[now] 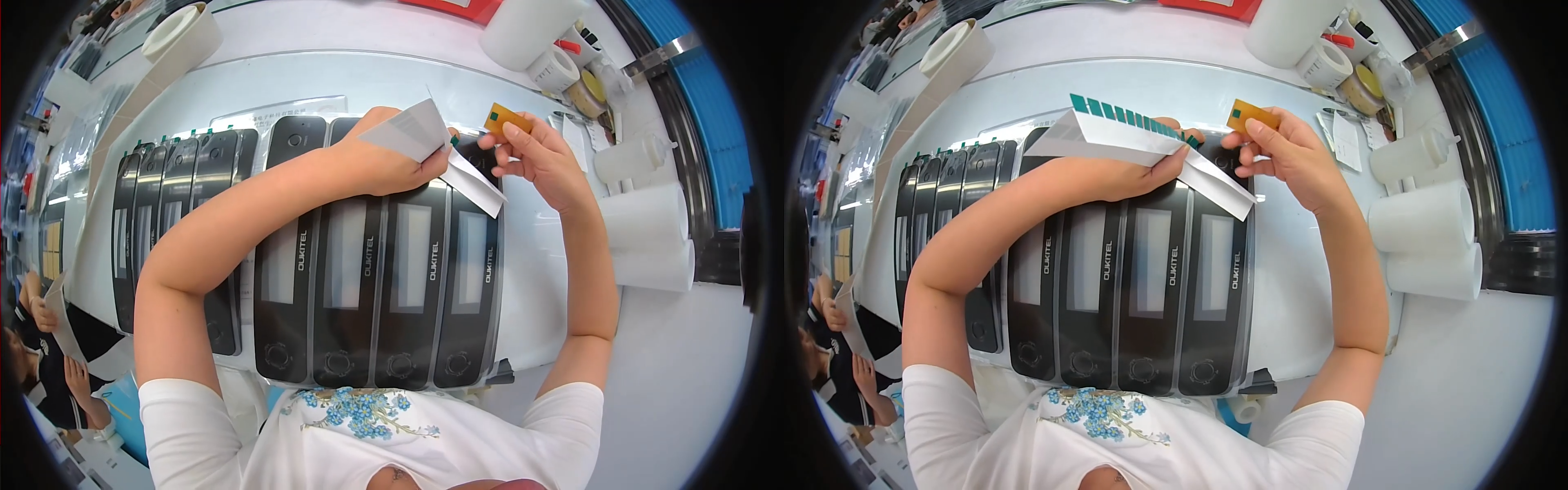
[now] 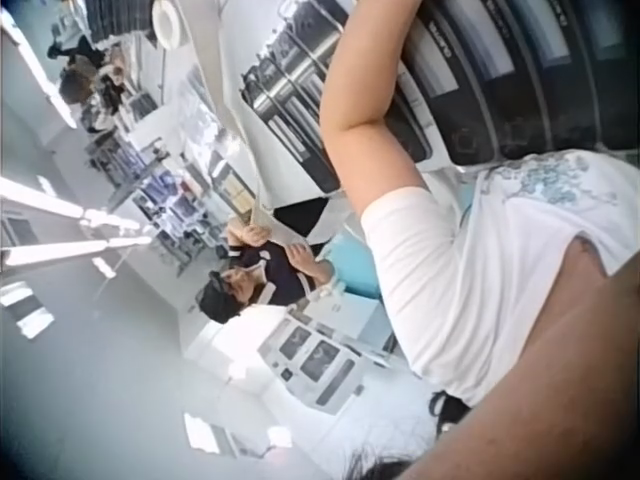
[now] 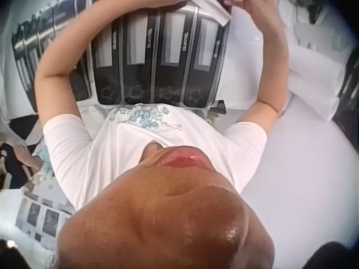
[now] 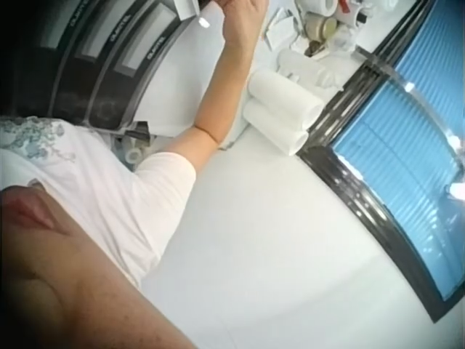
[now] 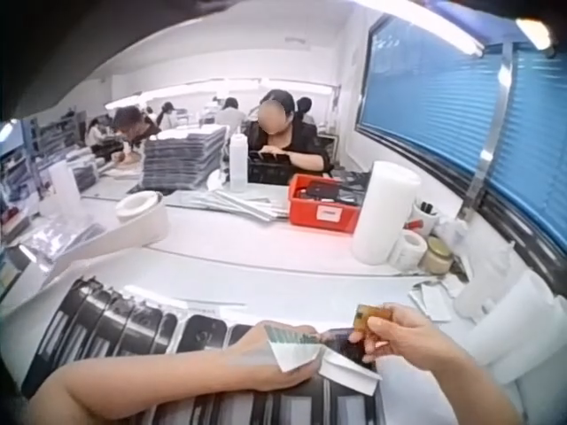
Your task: Applying small green and white labels to black electronic panels on a factory workbench.
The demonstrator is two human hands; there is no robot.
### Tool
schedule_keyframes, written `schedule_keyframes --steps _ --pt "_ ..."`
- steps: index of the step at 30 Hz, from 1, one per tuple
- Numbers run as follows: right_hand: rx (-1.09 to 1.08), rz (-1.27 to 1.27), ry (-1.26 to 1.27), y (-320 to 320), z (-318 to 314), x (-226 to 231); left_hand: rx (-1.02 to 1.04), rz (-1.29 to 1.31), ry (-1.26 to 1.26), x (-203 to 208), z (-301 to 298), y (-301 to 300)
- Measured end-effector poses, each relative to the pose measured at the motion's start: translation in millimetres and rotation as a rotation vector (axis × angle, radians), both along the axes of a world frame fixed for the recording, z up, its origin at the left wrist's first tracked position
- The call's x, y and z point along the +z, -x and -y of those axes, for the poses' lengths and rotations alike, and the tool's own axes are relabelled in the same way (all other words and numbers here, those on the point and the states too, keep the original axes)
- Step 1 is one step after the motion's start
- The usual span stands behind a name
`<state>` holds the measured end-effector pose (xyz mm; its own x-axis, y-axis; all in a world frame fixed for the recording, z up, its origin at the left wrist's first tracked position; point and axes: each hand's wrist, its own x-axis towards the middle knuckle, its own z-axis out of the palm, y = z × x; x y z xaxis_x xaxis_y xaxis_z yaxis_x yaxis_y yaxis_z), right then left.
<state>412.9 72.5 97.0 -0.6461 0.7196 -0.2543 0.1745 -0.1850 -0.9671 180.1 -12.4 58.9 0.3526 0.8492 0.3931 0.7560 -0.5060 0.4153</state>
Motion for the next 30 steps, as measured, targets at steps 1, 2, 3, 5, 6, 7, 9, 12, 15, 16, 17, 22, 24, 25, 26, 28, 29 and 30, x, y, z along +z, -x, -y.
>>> schedule_keyframes --steps 1,2,3,5,6,7,9,12,15,16,17,22,24,25,26,28,29,30 --pt "-0.081 0.023 -0.087 2.7 2.2 -1.2 -0.005 -0.012 -0.002 -0.6 0.1 0.0" --pt "-0.08 0.024 -0.086 2.4 1.3 -3.4 -0.004 -0.011 -0.001 -1.5 0.4 0.4" --pt "-0.043 0.137 -0.411 1.8 -0.2 -6.4 -0.009 0.007 -0.011 -2.3 1.2 1.4" --pt "-0.015 0.257 -0.877 1.2 0.3 -9.6 -0.026 0.132 0.006 -3.6 5.1 2.9" --pt "-0.015 0.258 -0.875 1.5 4.2 -9.5 -0.036 0.239 0.031 -5.2 10.4 2.6" --pt "0.015 0.348 -0.926 2.1 9.3 -8.2 -0.023 -0.124 0.118 18.1 17.7 2.3" --pt "0.028 0.431 -1.088 5.3 12.3 -8.3 -0.108 -0.108 -0.013 3.6 20.8 1.1" --pt "0.001 0.372 -1.176 21.4 13.6 -6.9 -0.149 -0.131 -0.05 -8.7 20.5 2.2" --pt "0.113 0.573 -1.268 25.1 22.5 7.7 -0.159 -0.156 -0.091 -11.5 19.5 3.0" --pt "0.171 0.713 -1.343 25.1 24.0 11.7 -0.16 -0.225 -0.078 -11.8 20.9 1.7" --pt "0.177 0.707 -1.345 26.5 22.9 11.4 -0.161 -0.237 -0.073 -12.0 22.4 1.6" --pt "0.149 0.634 -1.302 32.3 21.0 5.8 -0.176 -0.216 -0.066 -11.6 26.7 4.7" --pt "0.174 0.729 -1.256 31.6 25.4 15.8 -0.156 -0.275 -0.078 -14.0 29.0 6.7" --pt "0.191 0.832 -1.203 29.3 27.8 20.1 -0.155 -0.274 -0.08 -13.4 29.8 6.1" --pt "0.191 0.833 -1.204 29.0 25.8 15.6 -0.152 -0.276 -0.088 -12.7 30.3 5.2" --pt "0.105 0.567 -1.262 30.3 19.5 1.9 -0.15 -0.277 -0.097 -12.2 31.4 4.4" --pt "0.103 0.568 -1.262 28.5 21.1 3.6 -0.144 -0.271 -0.105 -12.4 32.1 4.3" --pt "0.125 0.627 -1.255 26.3 24.3 6.9 -0.138 -0.266 -0.114 -12.4 32.5 4.3"
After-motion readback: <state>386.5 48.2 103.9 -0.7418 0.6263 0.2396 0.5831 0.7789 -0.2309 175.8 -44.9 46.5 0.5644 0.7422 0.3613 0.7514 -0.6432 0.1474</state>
